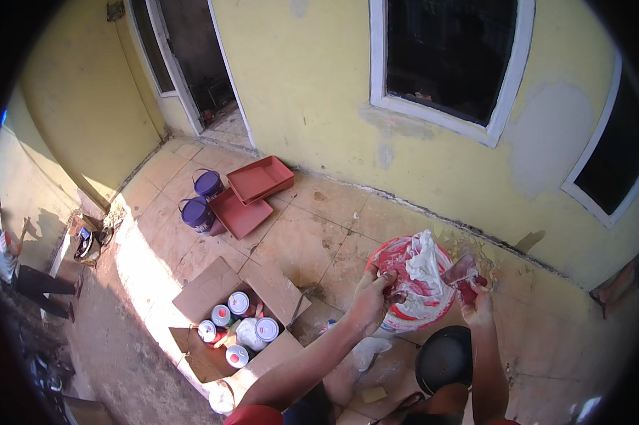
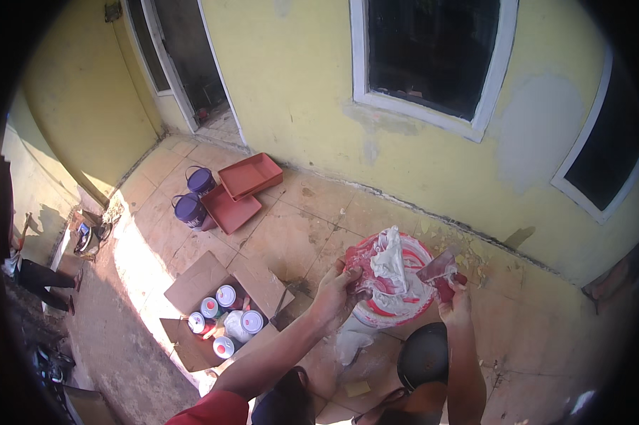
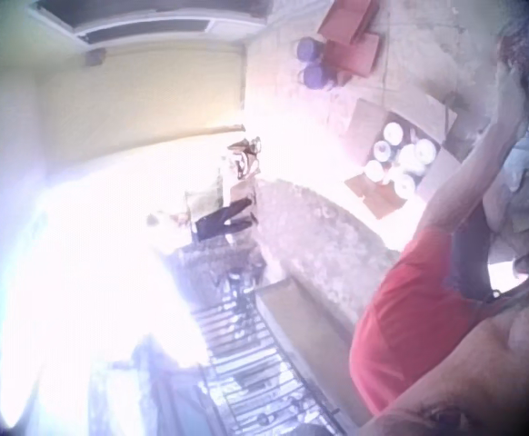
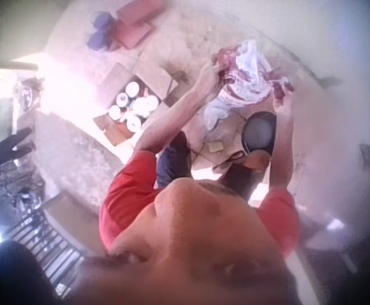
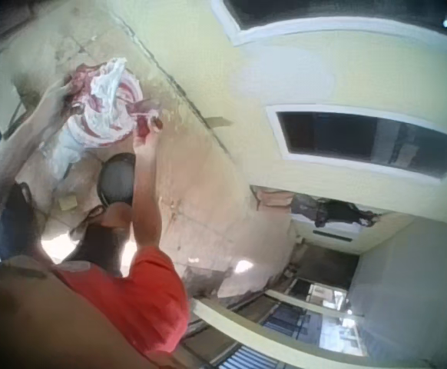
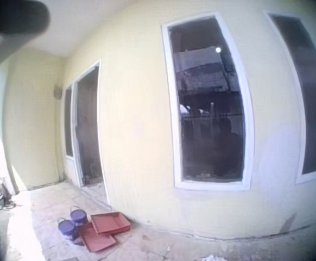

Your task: The person mixes white plaster in a bucket using a trowel, then applies the plaster to a wall near a window frame. The person uses a trowel to spread and smooth the plaster on the wall surface.

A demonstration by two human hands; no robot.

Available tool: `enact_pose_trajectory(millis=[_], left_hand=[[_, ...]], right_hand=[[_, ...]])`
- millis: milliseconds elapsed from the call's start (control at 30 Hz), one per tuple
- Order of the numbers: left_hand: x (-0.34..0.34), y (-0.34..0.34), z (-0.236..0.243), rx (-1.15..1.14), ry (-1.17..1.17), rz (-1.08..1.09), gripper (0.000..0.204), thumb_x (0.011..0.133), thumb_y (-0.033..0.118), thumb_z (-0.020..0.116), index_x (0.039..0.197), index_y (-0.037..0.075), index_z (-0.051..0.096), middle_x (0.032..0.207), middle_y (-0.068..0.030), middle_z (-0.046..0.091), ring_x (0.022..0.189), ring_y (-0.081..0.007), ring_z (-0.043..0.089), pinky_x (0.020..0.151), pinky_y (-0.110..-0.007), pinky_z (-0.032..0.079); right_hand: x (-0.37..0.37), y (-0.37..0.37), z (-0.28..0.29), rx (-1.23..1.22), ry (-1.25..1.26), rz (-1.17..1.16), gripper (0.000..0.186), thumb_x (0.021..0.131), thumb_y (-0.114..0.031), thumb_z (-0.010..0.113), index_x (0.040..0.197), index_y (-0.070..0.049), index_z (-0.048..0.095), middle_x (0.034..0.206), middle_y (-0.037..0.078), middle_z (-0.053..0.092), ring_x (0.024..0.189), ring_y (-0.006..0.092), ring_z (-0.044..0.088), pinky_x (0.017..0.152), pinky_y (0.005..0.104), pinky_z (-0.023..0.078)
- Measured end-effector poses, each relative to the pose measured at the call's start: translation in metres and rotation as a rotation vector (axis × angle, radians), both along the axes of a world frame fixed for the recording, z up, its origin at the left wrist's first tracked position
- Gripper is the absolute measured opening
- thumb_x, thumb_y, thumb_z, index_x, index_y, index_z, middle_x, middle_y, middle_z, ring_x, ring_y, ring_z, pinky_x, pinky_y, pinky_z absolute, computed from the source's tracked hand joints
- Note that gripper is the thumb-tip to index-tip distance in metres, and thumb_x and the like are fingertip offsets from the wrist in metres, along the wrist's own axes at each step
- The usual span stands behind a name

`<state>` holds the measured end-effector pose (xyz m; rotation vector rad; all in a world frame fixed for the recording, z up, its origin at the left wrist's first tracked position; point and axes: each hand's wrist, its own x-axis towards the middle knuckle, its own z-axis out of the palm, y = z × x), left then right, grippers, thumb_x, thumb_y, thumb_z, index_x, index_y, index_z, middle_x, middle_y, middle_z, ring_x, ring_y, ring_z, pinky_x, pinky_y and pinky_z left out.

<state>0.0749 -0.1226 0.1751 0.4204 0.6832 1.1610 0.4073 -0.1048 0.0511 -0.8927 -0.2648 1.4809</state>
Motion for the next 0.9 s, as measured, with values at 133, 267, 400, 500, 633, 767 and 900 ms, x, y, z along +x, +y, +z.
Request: enact_pose_trajectory(millis=[133,267,400,500,633,767,900], left_hand=[[-0.004,-0.028,0.101,-0.096,-0.026,0.046,0.036,0.107,0.013,0.054,0.142,0.012,0.045,0.125,-0.005,0.063,0.099,-0.0159,0.066,0.079,-0.036,0.058],[-0.016,-0.077,0.251,-0.126,-0.018,0.145,0.039,0.107,0.012,0.054,0.145,0.014,0.043,0.128,-0.006,0.062,0.105,-0.0176,0.065,0.081,-0.037,0.056],[-0.032,-0.13,0.38,-0.152,-0.071,0.293,0.038,0.106,0.01,0.056,0.141,0.014,0.043,0.123,-0.0057,0.064,0.101,-0.0183,0.068,0.078,-0.035,0.06],[-0.047,-0.18,0.439,-0.152,-0.067,0.406,0.037,0.105,0.009,0.055,0.14,0.013,0.043,0.123,-0.0064,0.064,0.105,-0.0205,0.067,0.078,-0.038,0.058],[-0.087,-0.261,0.478,-0.064,-0.036,0.52,0.037,0.105,0.008,0.053,0.14,0.012,0.043,0.124,-0.0073,0.064,0.104,-0.0211,0.067,0.077,-0.038,0.057],[-0.143,-0.343,0.491,-0.001,-0.009,0.648,0.039,0.104,0.006,0.051,0.142,0.012,0.043,0.125,-0.008,0.064,0.102,-0.022,0.066,0.072,-0.038,0.055],[-0.222,-0.44,0.506,-0.112,0.031,0.748,0.038,0.104,0.005,0.051,0.141,0.011,0.043,0.123,-0.0081,0.063,0.1,-0.0218,0.065,0.072,-0.039,0.056]], right_hand=[[-0.012,-0.055,0.109,-0.074,0.233,-0.1,0.024,0.096,-0.005,0.062,0.12,-0.007,0.063,0.113,0.009,0.073,0.096,0.0249,0.073,0.078,0.0404,0.066],[-0.052,-0.109,0.246,-0.196,0.297,-0.166,0.024,0.096,-0.005,0.06,0.118,-0.01,0.064,0.11,0.007,0.074,0.096,0.0258,0.073,0.076,0.0429,0.064],[-0.077,-0.144,0.36,-0.256,0.287,-0.038,0.025,0.092,-0.004,0.061,0.116,-0.011,0.066,0.109,0.005,0.074,0.097,0.0255,0.072,0.075,0.0432,0.061],[-0.1,-0.169,0.43,-0.288,0.273,0.123,0.026,0.091,-0.005,0.062,0.116,-0.013,0.066,0.108,0.005,0.074,0.097,0.0261,0.072,0.075,0.044,0.061],[-0.142,-0.207,0.488,-0.197,0.247,0.296,0.029,0.092,-0.006,0.062,0.12,-0.011,0.063,0.111,0.007,0.072,0.098,0.0267,0.071,0.076,0.044,0.061],[-0.196,-0.246,0.511,-0.084,0.217,0.365,0.029,0.093,-0.009,0.062,0.122,-0.01,0.062,0.112,0.007,0.072,0.097,0.0268,0.071,0.075,0.0434,0.061],[-0.29,-0.306,0.499,-0.091,0.2,0.325,0.027,0.095,-0.009,0.06,0.122,-0.013,0.061,0.112,0.007,0.072,0.097,0.0268,0.072,0.075,0.0434,0.061]])
